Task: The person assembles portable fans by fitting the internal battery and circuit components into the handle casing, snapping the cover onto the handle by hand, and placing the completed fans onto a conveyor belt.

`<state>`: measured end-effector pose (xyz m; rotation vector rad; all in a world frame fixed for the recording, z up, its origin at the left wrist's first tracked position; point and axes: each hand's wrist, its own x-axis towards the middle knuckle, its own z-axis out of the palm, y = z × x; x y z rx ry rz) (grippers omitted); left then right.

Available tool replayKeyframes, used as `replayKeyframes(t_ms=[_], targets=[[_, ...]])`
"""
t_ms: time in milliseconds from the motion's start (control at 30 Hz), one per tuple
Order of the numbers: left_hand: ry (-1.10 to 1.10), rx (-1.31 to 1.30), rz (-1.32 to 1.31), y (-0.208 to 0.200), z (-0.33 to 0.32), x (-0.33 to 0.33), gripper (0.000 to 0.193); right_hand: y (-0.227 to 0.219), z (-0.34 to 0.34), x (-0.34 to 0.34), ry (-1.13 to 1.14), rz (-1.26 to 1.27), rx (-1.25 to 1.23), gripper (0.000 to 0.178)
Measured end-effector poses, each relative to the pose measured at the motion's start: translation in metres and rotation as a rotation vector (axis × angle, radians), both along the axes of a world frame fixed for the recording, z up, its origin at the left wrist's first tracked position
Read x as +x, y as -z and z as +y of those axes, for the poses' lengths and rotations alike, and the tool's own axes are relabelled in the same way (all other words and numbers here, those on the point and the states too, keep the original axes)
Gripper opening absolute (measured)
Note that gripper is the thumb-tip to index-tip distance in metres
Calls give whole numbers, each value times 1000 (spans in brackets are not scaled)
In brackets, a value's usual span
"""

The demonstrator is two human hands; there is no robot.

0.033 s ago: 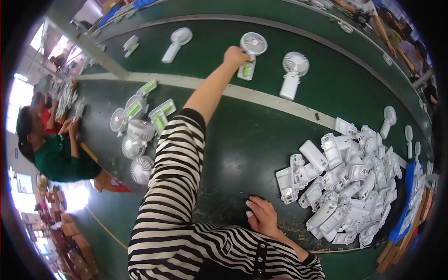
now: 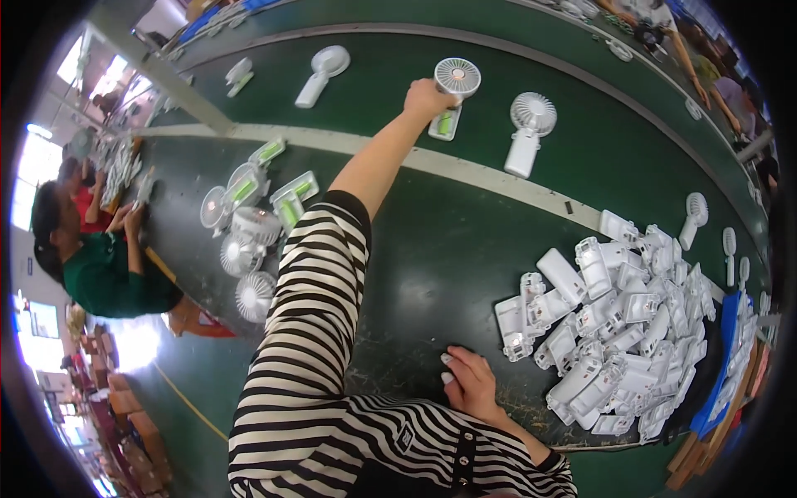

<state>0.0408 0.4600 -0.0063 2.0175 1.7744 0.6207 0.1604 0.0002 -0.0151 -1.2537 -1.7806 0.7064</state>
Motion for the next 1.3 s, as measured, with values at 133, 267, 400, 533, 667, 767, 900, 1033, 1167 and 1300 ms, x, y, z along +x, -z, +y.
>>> replayKeyframes(t_ms=[133,267,400,533,667,767,900,1033,1167,1300], targets=[[73,202,-120,-31,-37,-61,56,2,0,-3,-22,9,-2,28],[120,67,-283,-90,-114,-152,30,-3,-1,-2,12,10,-29,23],[175,103,-3,-96,-203,-232,26,-3,-1,-8,-10,23,4,22],[105,152,195,-93,-284,-225,34,2,-5,-7,19,3,11,22],[16,444,332,-81,-306,-244,52,2,-8,-10,25,-30,27,23],[-109,410,476,-68,-298,-264,64,2,-9,-10,38,-52,64,23],[-4,273,413,-59,-286,-277,56,3,-11,-11,49,-52,78,22],[-42,433,361,-65,-298,-282,51,8,-13,-12,59,-41,82,22],[-46,807,151,-93,-314,-258,50,-4,-9,-17,51,9,37,21],[250,820,0,-108,-335,-186,52,-21,32,-28,28,628,-348,35]])
